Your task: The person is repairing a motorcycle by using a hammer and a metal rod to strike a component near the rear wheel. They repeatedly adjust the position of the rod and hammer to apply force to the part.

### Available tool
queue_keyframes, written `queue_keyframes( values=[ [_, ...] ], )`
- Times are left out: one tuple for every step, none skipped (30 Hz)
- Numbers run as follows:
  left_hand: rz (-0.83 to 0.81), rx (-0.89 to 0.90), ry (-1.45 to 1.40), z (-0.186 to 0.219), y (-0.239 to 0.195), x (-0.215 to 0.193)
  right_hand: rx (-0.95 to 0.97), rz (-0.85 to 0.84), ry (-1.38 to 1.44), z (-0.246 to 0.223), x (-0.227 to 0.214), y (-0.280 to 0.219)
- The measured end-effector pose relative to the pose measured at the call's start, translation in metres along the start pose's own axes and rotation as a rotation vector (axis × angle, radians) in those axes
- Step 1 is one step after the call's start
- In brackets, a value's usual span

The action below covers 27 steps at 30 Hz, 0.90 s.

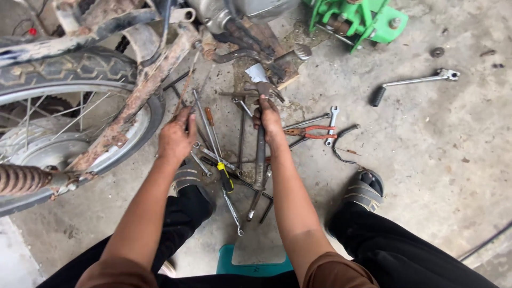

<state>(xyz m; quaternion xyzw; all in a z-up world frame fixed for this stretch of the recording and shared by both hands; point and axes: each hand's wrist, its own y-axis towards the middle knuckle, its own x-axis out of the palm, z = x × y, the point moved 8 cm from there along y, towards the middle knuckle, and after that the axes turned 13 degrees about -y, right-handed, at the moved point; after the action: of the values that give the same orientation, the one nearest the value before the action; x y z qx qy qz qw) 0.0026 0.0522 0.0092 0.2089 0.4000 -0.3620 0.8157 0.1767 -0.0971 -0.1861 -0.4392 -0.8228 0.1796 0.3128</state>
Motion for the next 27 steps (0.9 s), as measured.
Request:
queue_keyframes(
  values=[
    [-0.005,0.036,0.039,0.018,0.002,-0.012,-0.007,-0.004,0.023,-0.004,0.003,0.000],
    [-0.010,0.073,0.078,0.035,0.003,-0.023,-0.015,-0.008,0.046,-0.007,0.007,0.001],
    [-0.005,0.076,0.074,0.036,0.007,-0.020,-0.021,-0.008,0.043,-0.014,0.009,-0.002],
    [0.002,0.088,0.061,0.036,0.011,-0.018,-0.015,-0.012,0.054,-0.020,0.012,-0.005],
    [0.006,0.093,0.047,0.036,0.012,-0.014,-0.002,-0.015,0.063,-0.022,0.014,-0.010],
    [0.006,0.090,0.042,0.031,0.014,-0.009,0.000,-0.013,0.058,-0.024,0.012,-0.011],
    [0.017,0.099,0.032,0.027,0.018,-0.008,-0.019,-0.026,0.044,-0.028,0.017,-0.011],
    [0.027,0.109,0.022,0.022,0.021,-0.008,-0.037,-0.040,0.029,-0.031,0.021,-0.011],
    [0.029,0.111,0.021,0.011,0.026,-0.008,-0.040,-0.040,0.028,-0.034,0.022,-0.013],
    [0.060,0.134,0.091,0.001,0.032,-0.009,-0.053,-0.037,0.030,-0.038,0.023,-0.014],
    [0.088,0.154,0.165,-0.010,0.035,-0.012,-0.061,-0.034,0.033,-0.039,0.025,-0.017],
    [0.086,0.154,0.166,-0.008,0.040,-0.012,-0.060,-0.034,0.035,-0.038,0.024,-0.014],
    [0.098,0.189,0.189,-0.004,0.043,-0.013,-0.076,-0.042,0.003,-0.037,0.024,-0.012],
    [0.109,0.225,0.211,0.000,0.046,-0.013,-0.092,-0.049,-0.028,-0.036,0.024,-0.009],
    [0.106,0.223,0.208,0.002,0.048,-0.013,-0.089,-0.046,-0.030,-0.034,0.025,-0.010],
    [0.092,0.219,0.236,0.005,0.051,-0.011,-0.093,-0.049,-0.048,-0.033,0.026,-0.010],
    [0.081,0.219,0.264,0.008,0.057,-0.010,-0.103,-0.054,-0.067,-0.035,0.028,-0.008],
    [0.082,0.219,0.261,0.019,0.062,-0.006,-0.104,-0.052,-0.070,-0.034,0.028,-0.004],
    [0.095,0.186,0.262,0.026,0.066,-0.004,-0.106,-0.056,-0.080,-0.031,0.028,-0.001],
    [0.107,0.153,0.263,0.033,0.069,-0.001,-0.107,-0.061,-0.090,-0.029,0.029,0.002],
    [0.109,0.150,0.265,0.032,0.069,0.001,-0.106,-0.065,-0.091,-0.030,0.030,-0.002],
    [0.103,0.103,0.175,0.028,0.068,0.003,-0.099,-0.061,-0.085,-0.031,0.031,-0.006],
    [0.096,0.063,0.083,0.025,0.072,0.007,-0.097,-0.053,-0.077,-0.035,0.031,-0.008],
    [0.097,0.067,0.082,0.041,0.073,0.003,-0.101,-0.052,-0.076,-0.035,0.033,-0.002],
    [0.094,0.042,0.026,0.054,0.069,0.000,-0.096,-0.055,-0.080,-0.031,0.034,0.001],
    [0.091,0.017,-0.030,0.067,0.065,-0.004,-0.091,-0.058,-0.083,-0.026,0.035,0.003],
    [0.090,0.012,-0.030,0.074,0.060,-0.009,-0.087,-0.059,-0.085,-0.027,0.037,0.001]
  ],
)
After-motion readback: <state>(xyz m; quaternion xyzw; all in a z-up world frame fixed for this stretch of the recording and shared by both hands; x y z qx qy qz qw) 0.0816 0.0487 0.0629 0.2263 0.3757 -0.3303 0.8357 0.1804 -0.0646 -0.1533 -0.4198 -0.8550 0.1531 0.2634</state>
